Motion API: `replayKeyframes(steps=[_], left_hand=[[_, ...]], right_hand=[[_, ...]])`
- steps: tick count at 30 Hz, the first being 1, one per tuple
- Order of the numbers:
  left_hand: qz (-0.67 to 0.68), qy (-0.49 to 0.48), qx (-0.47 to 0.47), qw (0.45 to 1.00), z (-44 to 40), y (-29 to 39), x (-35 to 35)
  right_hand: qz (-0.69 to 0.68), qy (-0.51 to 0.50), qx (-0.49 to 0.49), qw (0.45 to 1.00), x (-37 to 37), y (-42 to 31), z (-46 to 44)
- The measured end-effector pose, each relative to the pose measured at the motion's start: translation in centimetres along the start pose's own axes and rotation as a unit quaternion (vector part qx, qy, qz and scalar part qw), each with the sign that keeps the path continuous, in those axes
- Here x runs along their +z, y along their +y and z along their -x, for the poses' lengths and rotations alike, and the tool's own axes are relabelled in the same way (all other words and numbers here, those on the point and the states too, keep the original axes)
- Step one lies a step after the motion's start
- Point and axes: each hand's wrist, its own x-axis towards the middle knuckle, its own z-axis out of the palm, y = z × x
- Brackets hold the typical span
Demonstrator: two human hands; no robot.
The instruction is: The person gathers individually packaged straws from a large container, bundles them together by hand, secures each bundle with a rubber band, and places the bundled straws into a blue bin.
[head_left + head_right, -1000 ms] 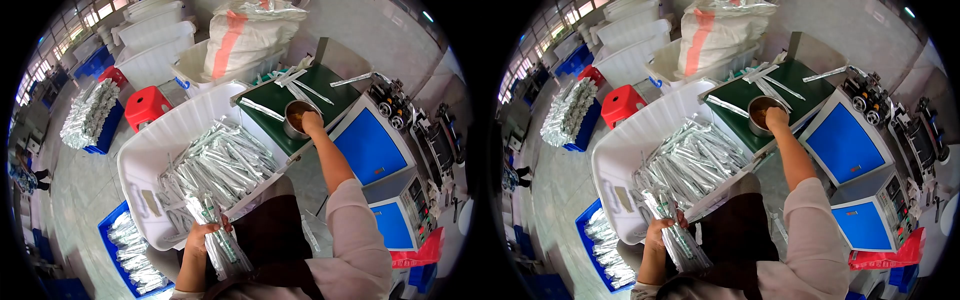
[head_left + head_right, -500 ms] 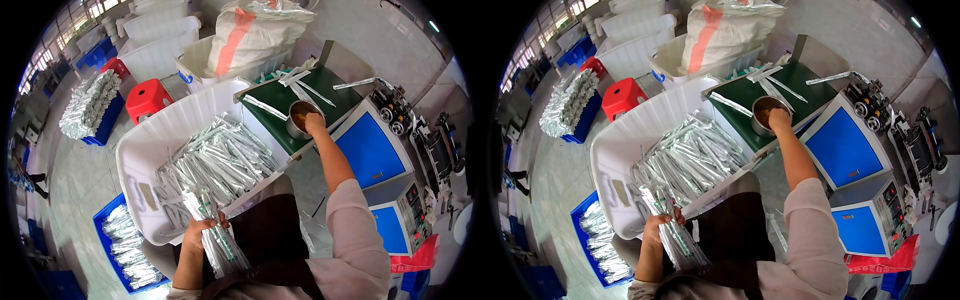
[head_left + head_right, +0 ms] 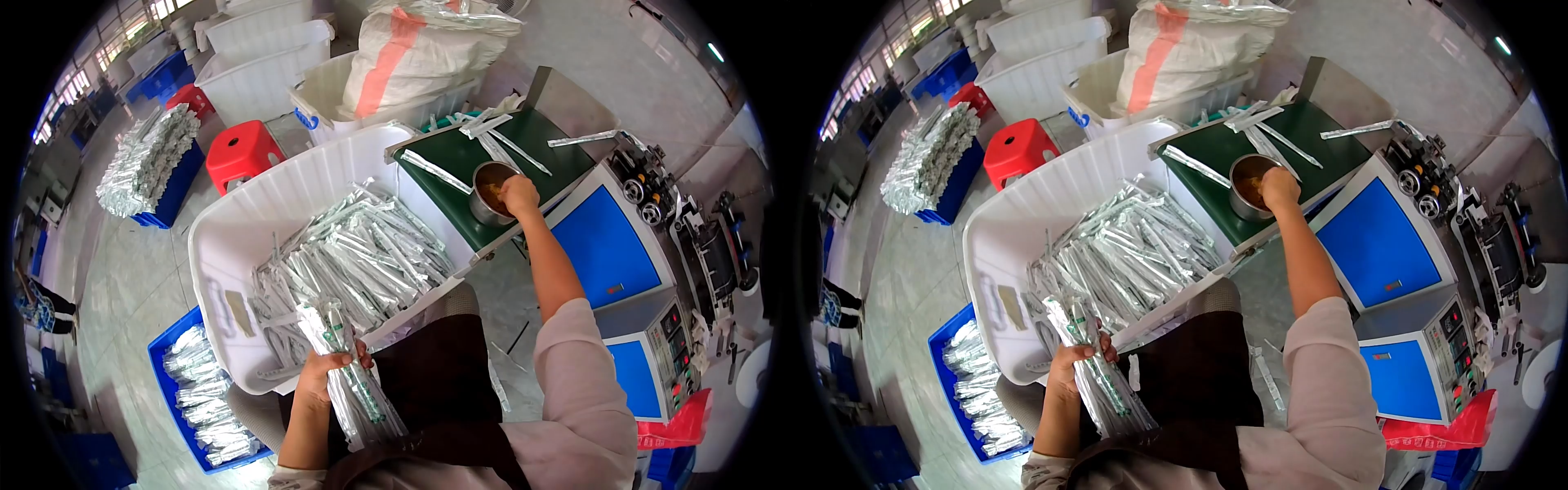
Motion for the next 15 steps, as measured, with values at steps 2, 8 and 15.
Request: replayKeyframes(steps=[2,8,15], left_hand=[[-0.006,-0.005,0.000,1.000,-0.1,0.0,0.0],[-0.004,0.004,0.003,1.000,0.0,-0.1,0.2],[-0.027,0.034,0.052,0.998,0.4,0.0,0.6]], right_hand=[[0.012,-0.030,0.020,0.999,-0.2,-0.3,0.1],[0.083,0.008,0.032,0.996,1.1,0.1,-0.5],[-0.268,0.048,-0.187,0.944,-2.2,-5.1,8.7]])
